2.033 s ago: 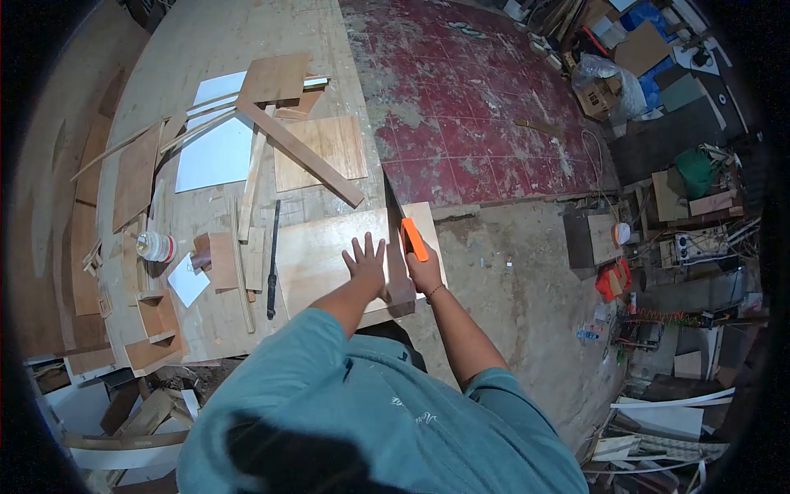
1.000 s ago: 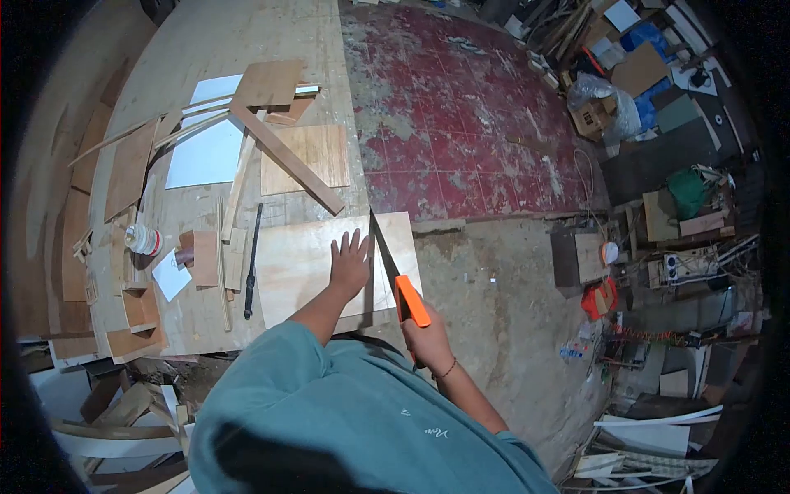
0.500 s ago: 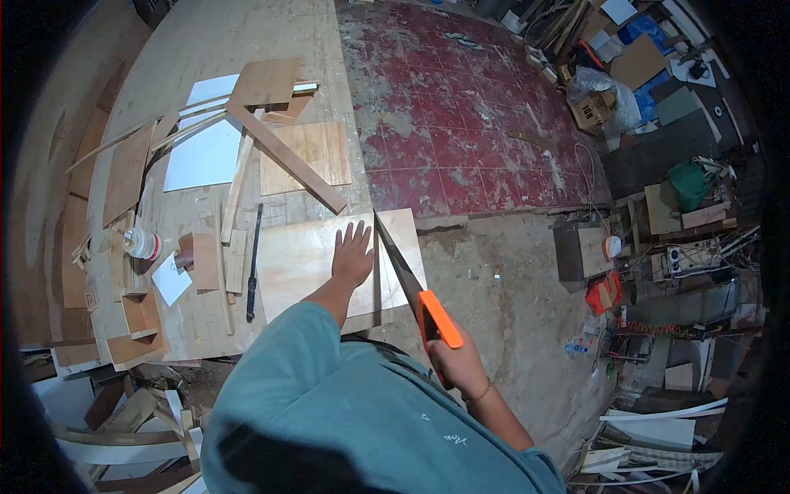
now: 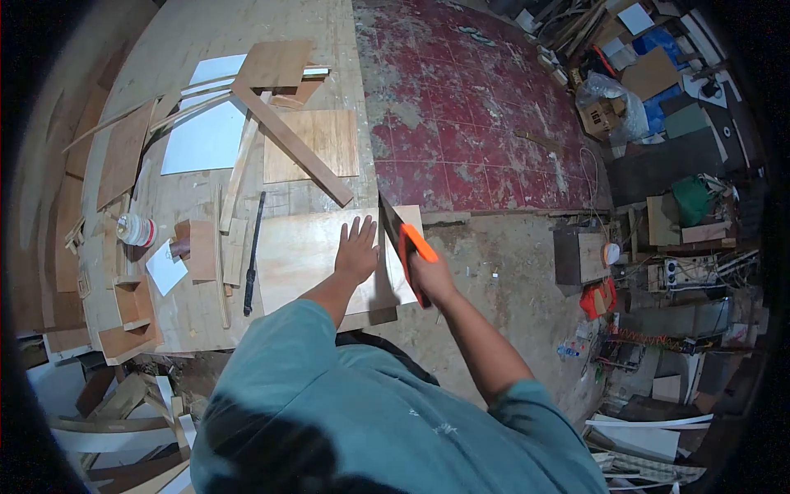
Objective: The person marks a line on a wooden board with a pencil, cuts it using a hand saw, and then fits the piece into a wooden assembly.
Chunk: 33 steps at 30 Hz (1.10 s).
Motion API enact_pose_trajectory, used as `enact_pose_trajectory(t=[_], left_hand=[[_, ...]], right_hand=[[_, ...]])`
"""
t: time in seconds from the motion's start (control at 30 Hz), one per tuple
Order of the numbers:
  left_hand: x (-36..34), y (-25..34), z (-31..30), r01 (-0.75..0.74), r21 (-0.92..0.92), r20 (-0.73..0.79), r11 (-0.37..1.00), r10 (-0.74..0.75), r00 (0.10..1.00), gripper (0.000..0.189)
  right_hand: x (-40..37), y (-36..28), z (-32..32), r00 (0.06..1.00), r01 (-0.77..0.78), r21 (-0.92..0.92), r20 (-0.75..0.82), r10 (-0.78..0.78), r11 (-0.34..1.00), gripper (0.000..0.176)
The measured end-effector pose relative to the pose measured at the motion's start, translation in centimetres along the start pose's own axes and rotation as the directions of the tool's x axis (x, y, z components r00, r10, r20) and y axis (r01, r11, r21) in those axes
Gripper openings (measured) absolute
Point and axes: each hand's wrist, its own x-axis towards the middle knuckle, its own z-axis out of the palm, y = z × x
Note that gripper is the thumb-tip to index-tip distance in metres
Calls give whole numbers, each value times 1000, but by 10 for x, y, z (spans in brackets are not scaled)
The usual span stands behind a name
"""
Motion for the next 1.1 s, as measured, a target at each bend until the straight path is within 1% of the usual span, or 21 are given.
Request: enact_pose_trajectory(t=[0.03, 0.1, 0.2, 0.23, 0.27, 0.3, 0.33, 0.4, 0.43, 0.5, 0.53, 0.6, 0.67, 0.73, 0.83, 0.87, 0.93, 1.0, 1.03, 1.07, 1.1], left_hand=[[2, 0, -2, 9, -5, -2, 1000, -9, 1000, 61], [-1, -1, -5, -6, 124, 44, 992, 1, 999, 62], [2, 1, -5, 18, 109, 50, 994, -23, 998, 66], [4, 1, 6, 16, 113, 50, 993, -21, 999, 66], [7, 2, 19, 61, 68, -27, 996, -59, 998, 67], [9, 3, 28, 104, 19, -104, 994, -102, 989, 69], [8, 11, 12, 106, 20, -104, 994, -103, 989, 69], [7, 21, -16, 254, 26, 164, 967, -254, 953, 66], [10, 19, -15, 254, 35, 167, 967, -256, 952, 66], [17, 18, -16, 333, -34, 288, 942, -310, 906, 68], [18, 18, -14, 331, -35, 288, 943, -307, 907, 68], [20, 19, -11, 361, -68, 281, 930, -329, 902, 70], [20, 19, -14, 361, -79, 319, 929, -320, 892, 72], [22, 16, -10, 390, -109, 300, 914, -344, 890, 74], [24, 14, -12, 396, -119, 329, 910, -340, 881, 75], [24, 13, -10, 390, -121, 335, 913, -332, 882, 75], [23, 15, -14, 405, -125, 345, 906, -343, 873, 75], [26, 13, -18, 397, -121, 387, 910, -325, 863, 74], [25, 12, -17, 391, -124, 379, 912, -321, 868, 76], [24, 10, -14, 400, -121, 384, 908, -329, 863, 76], [30, 6, -10, 395, -109, 402, 912, -323, 857, 79]], right_hand=[[27, -4, 11, 1000, -7, 18, 9, 6, 1000, 24], [64, -7, 24, 996, -92, -89, 4, 92, 992, 28], [53, -7, 26, 999, -33, -103, -12, 32, 994, 30], [48, 2, 26, 999, -33, -9, 3, 33, 999, 35], [43, 13, 27, 999, -35, -7, 2, 35, 999, 35], [39, 24, 28, 994, 97, -68, -37, -100, 993, 38], [34, 28, 29, 969, 226, -134, -67, -236, 965, 41], [25, 27, 31, 975, 209, -136, -43, -217, 968, 47], [19, 22, 34, 976, 200, -117, -67, -208, 973, 47], [3, 9, 31, 980, 180, -91, -63, -186, 979, 47], [-11, 1, 24, 980, 181, -92, -65, -187, 979, 47], [-48, -13, 6, 997, 55, -100, -46, -60, 994, 44], [-96, -21, -17, 994, -107, -7, -37, 107, 994, 38], [-135, -28, -40, 990, -140, -4, -17, 140, 990, 31], [-151, -44, -53, 980, -198, 29, 33, 197, 980, 29], [-143, -41, -51, 980, -196, 18, 40, 195, 980, 29], [-111, -22, -42, 995, -97, -61, -13, 97, 993, 27], [-49, 3, -16, 998, 35, -105, -39, -39, 994, 25], [-12, 0, 1, 999, 18, -235, -25, -24, 972, 25], [24, 12, 18, 998, 65, -12, 7, -65, 998, 25], [48, -9, 32, 1000, 21, -25, 23, -21, 999, 26]])
